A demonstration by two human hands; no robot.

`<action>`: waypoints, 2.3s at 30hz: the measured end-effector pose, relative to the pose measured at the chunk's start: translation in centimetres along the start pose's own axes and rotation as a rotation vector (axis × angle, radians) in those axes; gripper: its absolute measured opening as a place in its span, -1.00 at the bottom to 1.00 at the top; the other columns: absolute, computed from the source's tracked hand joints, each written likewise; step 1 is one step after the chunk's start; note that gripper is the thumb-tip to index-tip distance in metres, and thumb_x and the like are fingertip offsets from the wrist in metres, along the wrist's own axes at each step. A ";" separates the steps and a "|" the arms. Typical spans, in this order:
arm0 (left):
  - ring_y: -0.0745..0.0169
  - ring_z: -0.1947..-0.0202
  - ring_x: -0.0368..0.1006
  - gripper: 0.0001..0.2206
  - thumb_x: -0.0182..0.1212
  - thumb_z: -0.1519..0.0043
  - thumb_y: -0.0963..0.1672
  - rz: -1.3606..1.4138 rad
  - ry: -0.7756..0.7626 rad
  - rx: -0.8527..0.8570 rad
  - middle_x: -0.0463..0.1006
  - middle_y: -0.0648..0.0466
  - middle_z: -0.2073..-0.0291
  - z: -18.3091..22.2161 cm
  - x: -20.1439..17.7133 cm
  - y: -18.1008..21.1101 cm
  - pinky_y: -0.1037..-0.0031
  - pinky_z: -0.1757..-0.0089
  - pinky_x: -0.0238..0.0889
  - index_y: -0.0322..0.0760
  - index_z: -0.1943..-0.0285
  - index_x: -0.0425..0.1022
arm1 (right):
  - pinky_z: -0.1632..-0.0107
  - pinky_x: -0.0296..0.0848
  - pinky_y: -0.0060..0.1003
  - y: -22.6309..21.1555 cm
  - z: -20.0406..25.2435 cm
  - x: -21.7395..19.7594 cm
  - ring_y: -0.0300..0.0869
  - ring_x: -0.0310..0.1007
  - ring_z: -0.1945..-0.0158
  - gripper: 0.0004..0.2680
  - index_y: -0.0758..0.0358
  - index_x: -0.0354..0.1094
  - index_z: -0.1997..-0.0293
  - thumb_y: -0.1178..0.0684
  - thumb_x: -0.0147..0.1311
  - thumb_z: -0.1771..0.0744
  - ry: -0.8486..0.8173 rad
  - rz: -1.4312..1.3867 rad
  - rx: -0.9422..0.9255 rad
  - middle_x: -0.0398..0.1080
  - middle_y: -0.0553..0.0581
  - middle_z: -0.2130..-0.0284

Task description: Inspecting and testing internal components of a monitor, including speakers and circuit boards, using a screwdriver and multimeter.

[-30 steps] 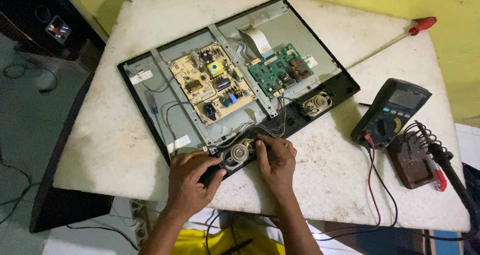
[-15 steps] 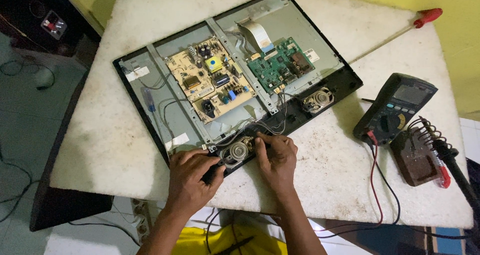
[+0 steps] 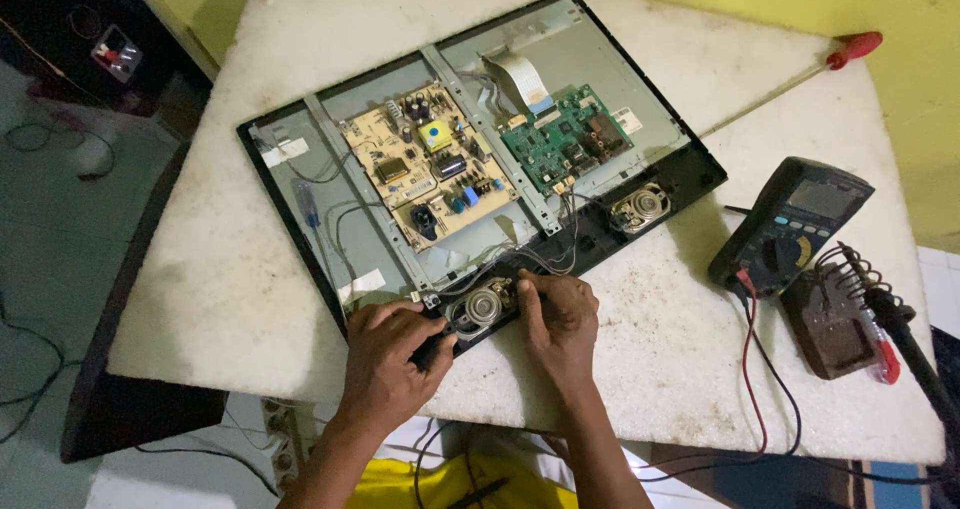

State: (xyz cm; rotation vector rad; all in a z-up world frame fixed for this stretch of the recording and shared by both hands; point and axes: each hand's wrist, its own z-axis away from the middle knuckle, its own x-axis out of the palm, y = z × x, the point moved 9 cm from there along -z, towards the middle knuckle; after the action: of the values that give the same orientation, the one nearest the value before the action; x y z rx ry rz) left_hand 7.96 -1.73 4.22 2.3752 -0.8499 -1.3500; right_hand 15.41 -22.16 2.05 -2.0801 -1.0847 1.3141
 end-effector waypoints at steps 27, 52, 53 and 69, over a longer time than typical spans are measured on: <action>0.01 0.12 0.50 -0.82 0.30 -0.17 -0.03 0.051 0.098 -0.002 0.66 0.08 0.26 1.0 -1.2 0.0 0.13 0.06 0.22 -0.14 0.18 0.64 | -0.47 -0.10 0.01 -0.9 5.1 0.4 0.11 0.01 -0.52 -0.56 0.16 0.13 -0.45 -0.09 -0.01 -0.38 -0.385 0.197 -0.038 0.20 0.15 -0.41; -0.13 -0.33 0.31 -0.50 -0.01 -0.34 0.07 -0.242 0.170 -0.283 0.47 -0.11 -0.29 6.1 -6.1 -9.2 0.08 -0.28 0.09 -0.27 -0.34 0.41 | -0.38 0.02 -0.17 8.2 19.6 -1.4 -0.21 0.40 -0.19 -0.71 -0.16 0.45 -0.07 -0.29 -0.21 -0.40 0.409 0.722 -0.606 0.52 -0.12 -0.04; -0.12 -0.34 0.30 -0.49 -0.04 -0.34 0.08 -0.246 0.153 -0.310 0.46 -0.10 -0.29 6.1 -6.0 -9.4 0.08 -0.29 0.07 -0.23 -0.35 0.40 | -0.38 0.00 -0.14 8.8 20.0 -1.0 -0.18 0.39 -0.19 -0.67 -0.16 0.43 -0.08 -0.37 -0.21 -0.39 0.400 0.754 -0.721 0.52 -0.10 -0.03; -0.24 -0.15 0.45 -0.46 0.09 -0.27 0.05 -0.189 0.050 -0.340 0.53 -0.19 -0.20 4.3 -5.8 -14.1 0.03 -0.09 0.23 -0.40 -0.32 0.40 | -0.04 0.33 -0.35 5.3 16.2 -2.9 -0.40 0.59 0.06 -0.80 -0.30 0.56 0.18 -0.25 0.08 -0.21 0.222 0.476 -0.202 0.59 -0.33 0.16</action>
State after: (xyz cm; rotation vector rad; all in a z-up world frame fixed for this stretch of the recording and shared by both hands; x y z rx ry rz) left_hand 6.99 13.12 -1.15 2.2499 -0.3528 -1.3713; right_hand 2.21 -28.25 -7.36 -2.6792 -0.6717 1.1674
